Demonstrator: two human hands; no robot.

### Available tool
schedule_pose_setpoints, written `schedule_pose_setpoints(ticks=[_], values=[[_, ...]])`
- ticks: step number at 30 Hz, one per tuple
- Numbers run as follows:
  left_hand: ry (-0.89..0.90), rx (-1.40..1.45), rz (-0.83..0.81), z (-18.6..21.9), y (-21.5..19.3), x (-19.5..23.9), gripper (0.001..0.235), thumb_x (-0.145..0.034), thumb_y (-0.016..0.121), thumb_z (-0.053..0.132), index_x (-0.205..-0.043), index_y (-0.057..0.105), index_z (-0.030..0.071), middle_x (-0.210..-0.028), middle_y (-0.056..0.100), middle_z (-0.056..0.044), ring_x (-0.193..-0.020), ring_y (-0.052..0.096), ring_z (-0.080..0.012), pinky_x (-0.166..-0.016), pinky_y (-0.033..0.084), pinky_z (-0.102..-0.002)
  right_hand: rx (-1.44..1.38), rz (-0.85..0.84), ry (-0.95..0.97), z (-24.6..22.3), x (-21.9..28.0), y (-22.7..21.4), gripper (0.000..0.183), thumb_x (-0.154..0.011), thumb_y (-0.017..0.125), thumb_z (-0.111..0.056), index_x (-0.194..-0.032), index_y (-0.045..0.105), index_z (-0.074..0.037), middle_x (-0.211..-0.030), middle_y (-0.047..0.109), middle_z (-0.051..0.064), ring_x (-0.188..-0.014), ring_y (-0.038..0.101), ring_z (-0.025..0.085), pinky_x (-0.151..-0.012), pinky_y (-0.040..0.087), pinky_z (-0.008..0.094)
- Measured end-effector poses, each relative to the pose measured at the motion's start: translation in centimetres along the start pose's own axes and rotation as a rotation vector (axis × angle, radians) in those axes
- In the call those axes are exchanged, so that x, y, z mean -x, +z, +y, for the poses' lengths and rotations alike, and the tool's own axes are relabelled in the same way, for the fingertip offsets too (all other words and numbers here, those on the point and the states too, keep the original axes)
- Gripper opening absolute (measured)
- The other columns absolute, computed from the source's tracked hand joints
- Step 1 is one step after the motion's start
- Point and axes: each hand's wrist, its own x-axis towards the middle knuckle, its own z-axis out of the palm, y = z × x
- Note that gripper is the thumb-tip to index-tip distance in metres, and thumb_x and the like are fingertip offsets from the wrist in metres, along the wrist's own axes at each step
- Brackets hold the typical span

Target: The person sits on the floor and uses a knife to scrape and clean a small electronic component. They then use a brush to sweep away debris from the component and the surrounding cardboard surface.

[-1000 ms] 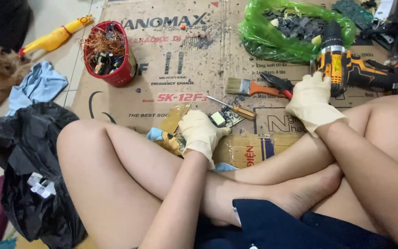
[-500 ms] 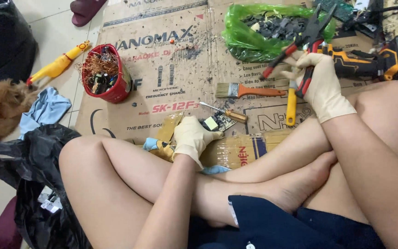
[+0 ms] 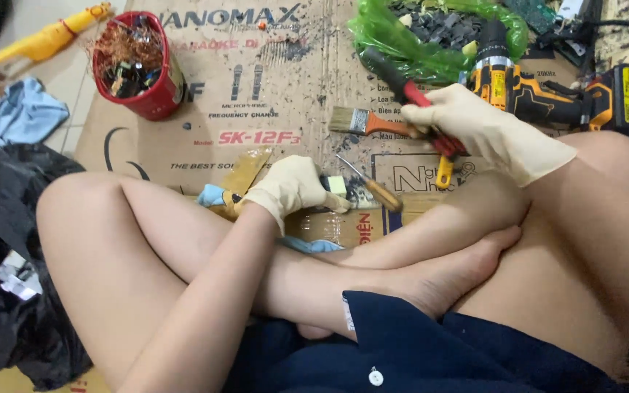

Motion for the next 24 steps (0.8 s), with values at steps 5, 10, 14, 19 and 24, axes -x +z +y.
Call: schedule_pose_setpoints(ticks=[5,10,14,19,24], values=[[0.059,-0.046,-0.043,-0.1,1.3,-0.9,0.074,-0.06,0.077,0.071,-0.105,0.078,0.013,-0.112,0.076,-0.013,-0.117,0.068,-0.0282,-0.1,0.055,-0.043,1.14,-0.188,-0.366,-0.6,1.8,-1.1,0.034,-0.08,0.08,-0.032,-0.078,0.08,0.002,-0.117,0.07,0.028,-0.124,0.06,0.048,-0.107,0.046,0.056],[0.127,-0.053,-0.005,-1.2,2.3,-1.1,0.074,-0.062,0.074,0.073,-0.097,0.078,0.008,-0.097,0.076,-0.012,-0.097,0.069,-0.0305,-0.09,0.055,-0.041,1.393,-0.443,-0.468,1.9,0.8,-3.3,0.029,-0.076,0.079,-0.033,-0.085,0.076,-0.006,-0.107,0.063,0.015,-0.093,0.066,0.039,-0.079,0.057,0.047],[0.2,-0.065,0.043,-1.4,2.6,-1.5,0.07,-0.064,0.074,0.072,-0.085,0.078,0.005,-0.08,0.074,-0.013,-0.073,0.069,-0.0343,-0.077,0.054,-0.04,1.607,-0.431,-0.456,2.9,0.7,-3.6,0.023,-0.08,0.073,-0.036,-0.097,0.08,-0.022,-0.123,0.056,0.006,-0.108,0.06,0.028,-0.082,0.057,0.043],[0.232,-0.106,0.103,-1.4,3.0,-1.8,0.073,-0.063,0.074,0.075,-0.083,0.078,0.005,-0.079,0.074,-0.014,-0.072,0.068,-0.0364,-0.075,0.054,-0.041,1.92,-0.399,-0.547,0.7,2.0,-0.7,0.024,-0.082,0.068,-0.041,-0.096,0.076,-0.023,-0.112,0.058,0.009,-0.097,0.059,0.03,-0.071,0.053,0.051],[0.268,-0.099,0.191,-1.6,3.3,-1.9,0.072,-0.06,0.076,0.074,-0.081,0.078,0.005,-0.075,0.073,-0.015,-0.068,0.068,-0.0369,-0.071,0.053,-0.042,2.117,-0.412,-0.665,-0.8,3.3,0.7,0.027,-0.071,0.074,-0.038,-0.092,0.072,-0.021,-0.095,0.061,0.01,-0.078,0.065,0.029,-0.064,0.056,0.043]])
